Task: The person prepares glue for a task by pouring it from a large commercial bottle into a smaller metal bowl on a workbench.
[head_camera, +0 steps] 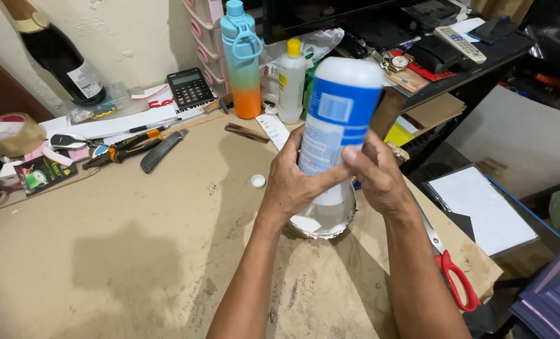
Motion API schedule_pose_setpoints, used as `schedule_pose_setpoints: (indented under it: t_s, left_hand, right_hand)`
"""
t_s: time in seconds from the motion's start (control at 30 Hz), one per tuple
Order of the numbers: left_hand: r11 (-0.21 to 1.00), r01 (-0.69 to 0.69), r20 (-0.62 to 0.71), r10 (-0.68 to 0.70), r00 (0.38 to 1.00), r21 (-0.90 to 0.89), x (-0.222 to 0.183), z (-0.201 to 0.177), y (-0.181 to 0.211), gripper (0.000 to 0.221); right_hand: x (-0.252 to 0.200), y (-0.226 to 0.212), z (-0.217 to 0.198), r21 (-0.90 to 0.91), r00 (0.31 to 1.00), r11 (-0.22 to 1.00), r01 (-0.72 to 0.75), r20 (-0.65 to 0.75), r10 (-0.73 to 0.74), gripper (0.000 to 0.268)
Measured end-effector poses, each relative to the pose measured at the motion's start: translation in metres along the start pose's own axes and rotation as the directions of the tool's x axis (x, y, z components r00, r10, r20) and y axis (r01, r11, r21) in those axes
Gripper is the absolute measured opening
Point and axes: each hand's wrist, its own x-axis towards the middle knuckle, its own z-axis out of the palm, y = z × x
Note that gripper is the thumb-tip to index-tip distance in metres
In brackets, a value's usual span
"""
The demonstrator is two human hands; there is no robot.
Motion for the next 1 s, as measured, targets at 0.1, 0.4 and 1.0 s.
schedule_pose_setpoints:
  t_s: [0.1,0.4,1.0]
  left_hand:
    - [0.993,0.117,0.011,-0.117,0.993,0.000,-0.004,0.002,0.020,0.106]
    - [0.946,0.324,0.014,-0.324,0.946,-0.012,-0.003,0.003,0.035,0.100]
    - [0.945,0.302,-0.023,-0.307,0.952,-0.125,0.002,-0.006,0.016,0.077]
  right_hand:
    - [0.000,0.001,0.002,0.053,0.997,0.996,-0.078,-0.023,0.079,0.061]
    - [0.003,0.013,0.005,0.039,0.966,0.977,-0.209,-0.149,0.212,0.067]
    - [0.005,0.015,0.017,0.014,0.977,0.990,-0.139,-0.163,0.140,0.092]
